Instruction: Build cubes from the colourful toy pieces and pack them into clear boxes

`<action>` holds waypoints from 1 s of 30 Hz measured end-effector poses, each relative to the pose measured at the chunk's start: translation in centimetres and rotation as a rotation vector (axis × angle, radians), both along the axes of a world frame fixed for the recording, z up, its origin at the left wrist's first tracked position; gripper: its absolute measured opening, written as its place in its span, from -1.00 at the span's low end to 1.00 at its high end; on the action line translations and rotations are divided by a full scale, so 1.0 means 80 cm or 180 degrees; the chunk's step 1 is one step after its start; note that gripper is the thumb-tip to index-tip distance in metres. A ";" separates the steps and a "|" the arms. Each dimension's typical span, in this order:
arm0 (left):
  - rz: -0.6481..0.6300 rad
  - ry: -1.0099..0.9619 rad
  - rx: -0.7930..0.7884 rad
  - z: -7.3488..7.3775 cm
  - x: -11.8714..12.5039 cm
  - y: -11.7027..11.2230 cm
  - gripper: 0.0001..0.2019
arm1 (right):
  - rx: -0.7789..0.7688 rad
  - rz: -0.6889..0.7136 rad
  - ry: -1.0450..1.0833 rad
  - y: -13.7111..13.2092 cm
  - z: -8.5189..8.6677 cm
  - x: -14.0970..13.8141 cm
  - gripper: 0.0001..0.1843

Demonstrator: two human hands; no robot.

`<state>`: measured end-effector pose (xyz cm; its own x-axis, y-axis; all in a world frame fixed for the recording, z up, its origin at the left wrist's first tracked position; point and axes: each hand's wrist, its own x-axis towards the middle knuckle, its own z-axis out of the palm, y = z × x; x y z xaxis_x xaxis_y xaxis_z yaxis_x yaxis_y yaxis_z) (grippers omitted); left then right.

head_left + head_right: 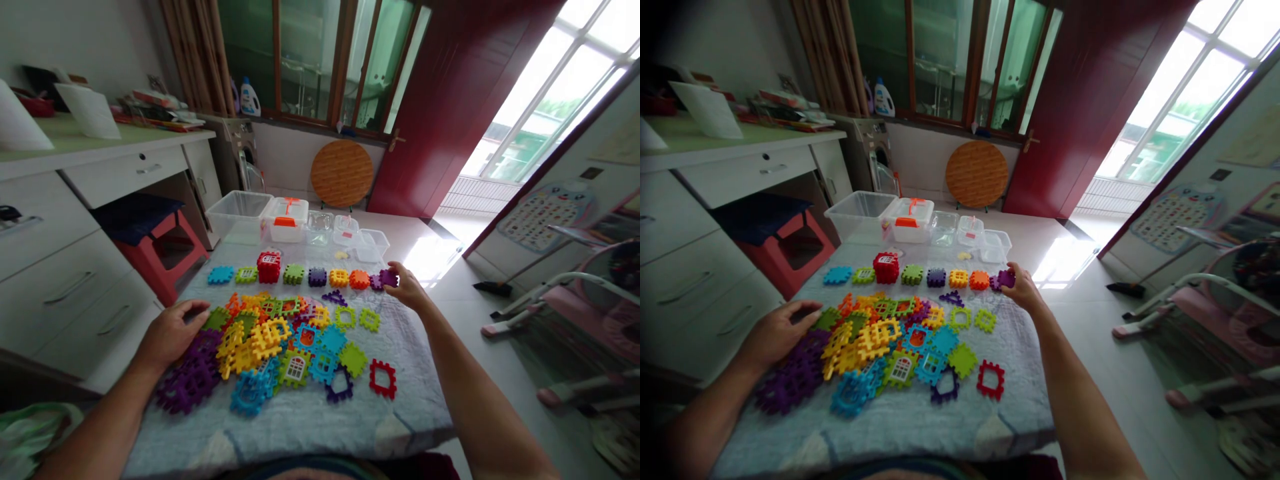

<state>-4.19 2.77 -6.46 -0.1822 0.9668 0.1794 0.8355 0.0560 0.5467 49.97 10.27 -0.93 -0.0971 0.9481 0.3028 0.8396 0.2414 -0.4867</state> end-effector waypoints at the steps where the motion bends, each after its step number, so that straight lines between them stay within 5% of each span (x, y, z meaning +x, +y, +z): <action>1: 0.0010 -0.0008 0.0010 -0.001 0.000 0.000 -0.62 | -0.0085 0.0059 -0.0014 0.010 -0.003 0.005 -0.36; 9: 0.0088 -0.0051 -0.0038 0.003 0.002 -0.001 -0.60 | -0.0377 0.0426 -0.0094 0.044 -0.020 0.006 -0.31; 20: 0.0048 -0.0047 -0.0027 0.000 0.000 -0.001 -0.60 | -0.0424 0.0394 -0.0217 0.047 -0.028 0.006 -0.22; 27: 0.0042 -0.0068 -0.0058 0.003 0.002 -0.001 -0.61 | 0.0173 0.0160 -0.0067 0.000 0.001 -0.021 -0.35; 30: 0.0046 -0.0064 -0.0068 0.004 0.003 -0.001 -0.61 | 0.0013 0.0231 0.0040 -0.039 0.003 -0.037 -0.49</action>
